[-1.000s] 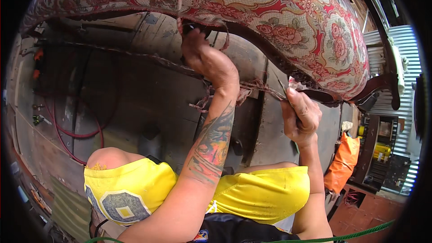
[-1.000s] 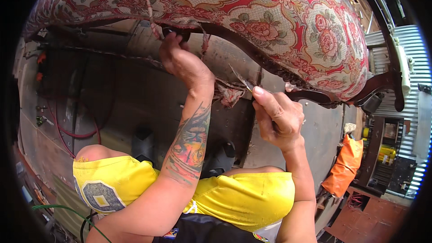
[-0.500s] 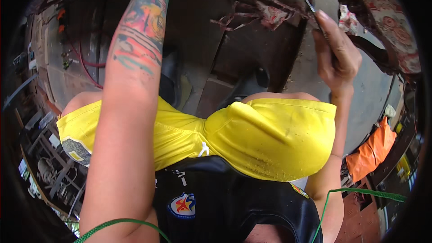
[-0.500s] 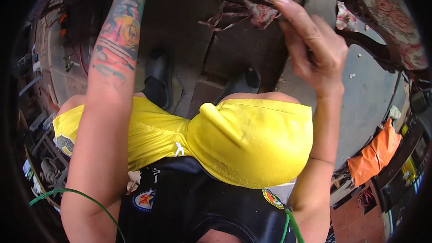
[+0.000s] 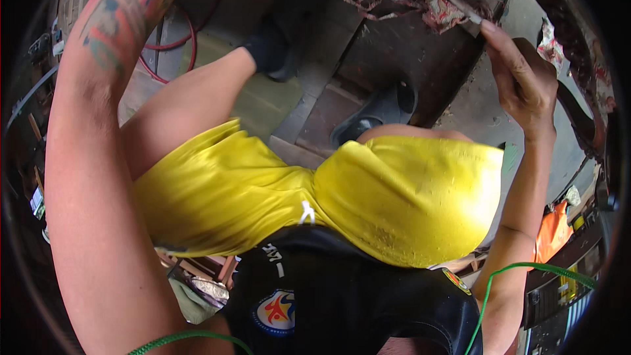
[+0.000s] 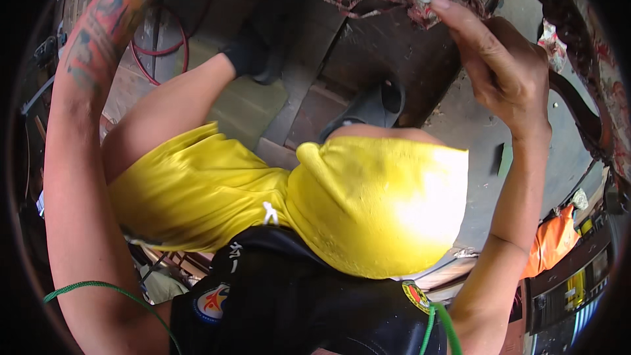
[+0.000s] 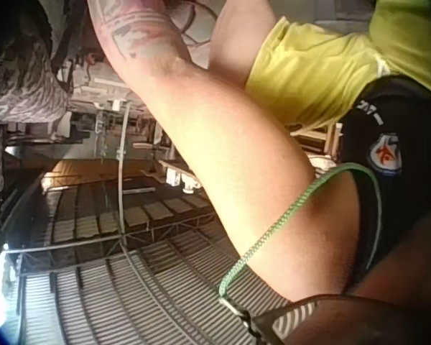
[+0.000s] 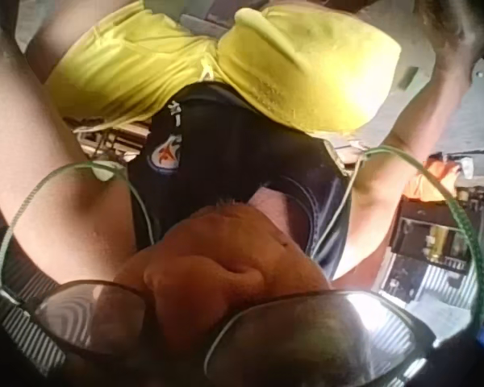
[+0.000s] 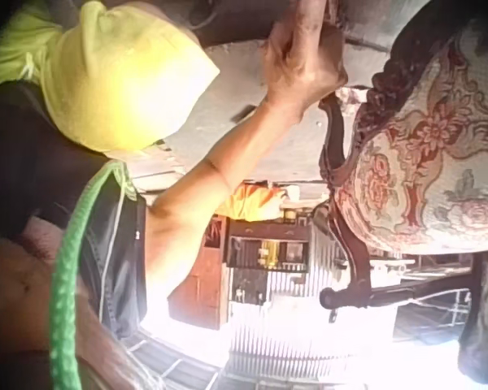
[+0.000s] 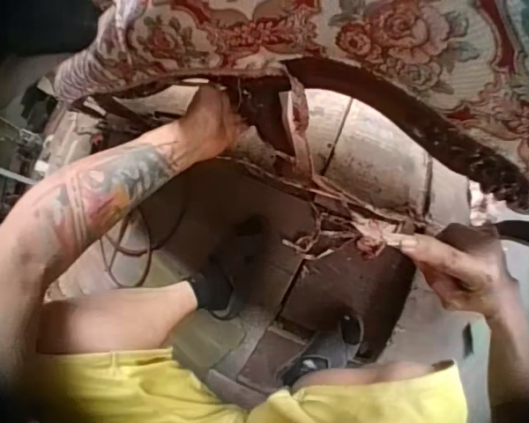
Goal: Remove decorative trim or staples from the underside of a chair using a small blade.
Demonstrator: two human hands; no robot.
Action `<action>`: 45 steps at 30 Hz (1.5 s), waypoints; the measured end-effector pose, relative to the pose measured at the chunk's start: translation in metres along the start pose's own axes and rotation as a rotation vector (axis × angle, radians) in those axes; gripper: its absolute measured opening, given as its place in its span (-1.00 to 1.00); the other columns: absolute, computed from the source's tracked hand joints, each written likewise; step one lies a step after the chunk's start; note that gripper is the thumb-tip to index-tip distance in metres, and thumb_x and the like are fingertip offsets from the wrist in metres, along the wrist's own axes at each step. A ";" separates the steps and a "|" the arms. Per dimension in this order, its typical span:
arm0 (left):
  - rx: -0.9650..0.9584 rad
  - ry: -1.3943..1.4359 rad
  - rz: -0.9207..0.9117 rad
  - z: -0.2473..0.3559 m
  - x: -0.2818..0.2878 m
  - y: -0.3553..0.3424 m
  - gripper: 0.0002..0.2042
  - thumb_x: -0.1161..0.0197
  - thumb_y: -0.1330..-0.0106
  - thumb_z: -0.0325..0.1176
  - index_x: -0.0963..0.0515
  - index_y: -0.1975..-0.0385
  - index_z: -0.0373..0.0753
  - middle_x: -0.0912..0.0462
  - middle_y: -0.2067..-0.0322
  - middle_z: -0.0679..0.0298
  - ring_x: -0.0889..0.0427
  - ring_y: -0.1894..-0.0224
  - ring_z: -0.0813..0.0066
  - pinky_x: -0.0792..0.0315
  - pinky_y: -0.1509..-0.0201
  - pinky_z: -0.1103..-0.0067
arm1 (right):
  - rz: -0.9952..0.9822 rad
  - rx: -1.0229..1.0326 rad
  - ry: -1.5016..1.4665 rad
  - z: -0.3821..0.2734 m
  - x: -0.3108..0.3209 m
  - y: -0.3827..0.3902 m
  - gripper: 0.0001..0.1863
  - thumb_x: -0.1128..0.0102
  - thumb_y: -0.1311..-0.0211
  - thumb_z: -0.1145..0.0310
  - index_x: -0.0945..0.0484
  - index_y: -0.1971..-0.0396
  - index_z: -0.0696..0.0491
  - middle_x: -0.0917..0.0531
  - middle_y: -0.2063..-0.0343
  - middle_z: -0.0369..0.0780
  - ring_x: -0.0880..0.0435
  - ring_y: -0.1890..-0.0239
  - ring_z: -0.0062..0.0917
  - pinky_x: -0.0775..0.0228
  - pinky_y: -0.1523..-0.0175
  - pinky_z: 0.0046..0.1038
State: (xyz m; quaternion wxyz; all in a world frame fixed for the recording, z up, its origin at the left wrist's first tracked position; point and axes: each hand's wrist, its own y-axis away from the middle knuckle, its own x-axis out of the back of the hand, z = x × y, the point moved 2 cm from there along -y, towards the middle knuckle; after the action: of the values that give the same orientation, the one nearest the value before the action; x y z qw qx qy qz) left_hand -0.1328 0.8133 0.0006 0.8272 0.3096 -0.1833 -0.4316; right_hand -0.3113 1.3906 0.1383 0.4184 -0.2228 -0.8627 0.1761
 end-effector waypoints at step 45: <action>-1.055 -1.494 -0.273 -0.117 0.046 0.169 -0.72 -0.20 -0.50 -0.31 -0.60 -0.11 -0.26 -0.74 0.11 0.06 -0.74 0.06 0.14 -0.53 -0.12 0.38 | -0.113 -0.385 1.107 -0.130 0.002 -0.021 -0.29 -0.39 -0.27 0.38 -0.51 -0.40 -0.50 -0.36 0.63 -0.35 -0.45 0.62 -0.52 -0.34 0.53 -0.40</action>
State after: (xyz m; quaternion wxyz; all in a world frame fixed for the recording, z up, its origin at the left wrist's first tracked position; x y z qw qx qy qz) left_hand 0.0615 0.8900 0.0292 0.4699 -0.4475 -0.4109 -0.6404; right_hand -0.2135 1.3897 0.2263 0.7674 -0.3073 -0.5427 -0.1487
